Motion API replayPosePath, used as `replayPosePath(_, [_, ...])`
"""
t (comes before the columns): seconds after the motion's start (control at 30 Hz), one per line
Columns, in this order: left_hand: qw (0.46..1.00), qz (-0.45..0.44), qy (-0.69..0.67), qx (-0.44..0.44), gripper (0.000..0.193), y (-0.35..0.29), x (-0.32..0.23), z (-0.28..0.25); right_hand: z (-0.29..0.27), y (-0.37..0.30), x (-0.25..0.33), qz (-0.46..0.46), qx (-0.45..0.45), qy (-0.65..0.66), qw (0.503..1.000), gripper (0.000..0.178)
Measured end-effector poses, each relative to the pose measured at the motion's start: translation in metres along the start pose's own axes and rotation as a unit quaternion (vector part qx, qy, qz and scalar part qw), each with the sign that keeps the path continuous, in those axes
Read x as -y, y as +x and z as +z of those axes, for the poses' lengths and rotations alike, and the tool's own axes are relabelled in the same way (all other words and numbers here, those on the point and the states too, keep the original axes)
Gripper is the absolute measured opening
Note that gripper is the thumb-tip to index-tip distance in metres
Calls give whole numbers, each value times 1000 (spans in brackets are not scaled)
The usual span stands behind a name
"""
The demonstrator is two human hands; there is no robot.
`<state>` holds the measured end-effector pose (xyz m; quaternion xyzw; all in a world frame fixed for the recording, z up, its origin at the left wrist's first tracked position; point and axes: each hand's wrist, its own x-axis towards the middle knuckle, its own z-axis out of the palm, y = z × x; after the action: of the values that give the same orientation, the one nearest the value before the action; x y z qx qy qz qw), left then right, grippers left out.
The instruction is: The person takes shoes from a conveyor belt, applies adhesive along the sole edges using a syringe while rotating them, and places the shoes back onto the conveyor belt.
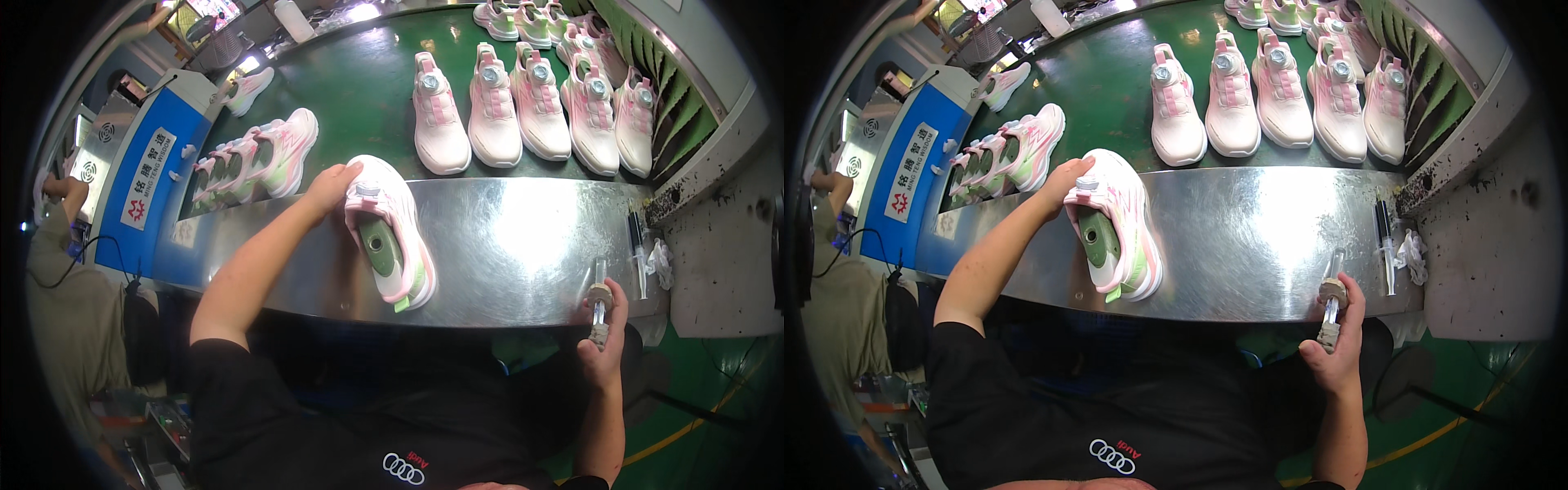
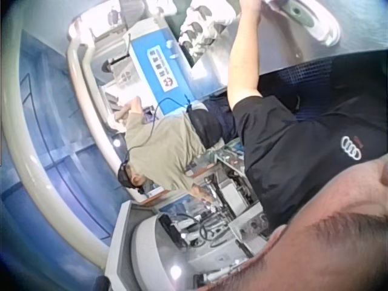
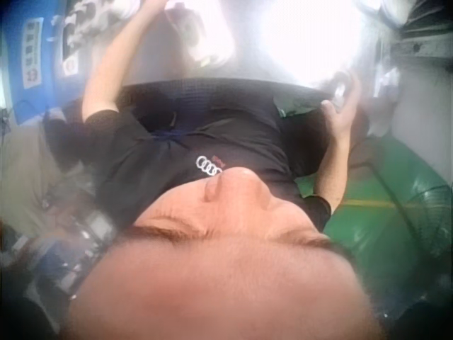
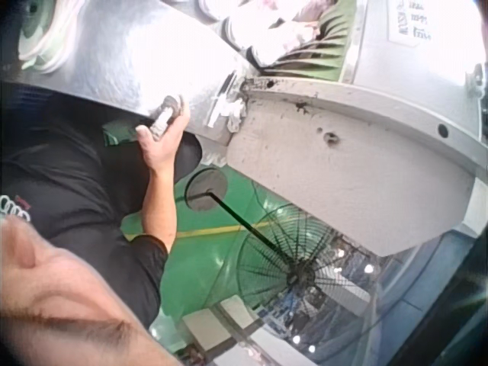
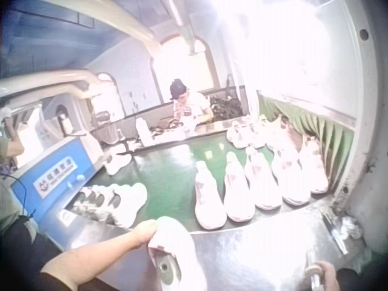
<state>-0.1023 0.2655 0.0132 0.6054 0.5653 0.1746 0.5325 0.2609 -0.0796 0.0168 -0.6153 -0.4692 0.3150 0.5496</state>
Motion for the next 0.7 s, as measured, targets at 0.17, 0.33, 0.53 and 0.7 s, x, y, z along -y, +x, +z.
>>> replayPosePath(0.17, [960,42,-275,9,47,-43,-39,45,3,3,8,22,-10,42,999,110])
replayPosePath(0.33, [932,175,-306,86,50,-72,-87,85,3,0,19,30,19,12,999,112])
replayPosePath(0.53, [837,285,-441,152,49,-79,-82,112,13,3,55,35,44,151,987,113])
replayPosePath(0.7, [808,238,-505,189,56,-92,-62,110,33,19,99,-11,173,398,901,107])
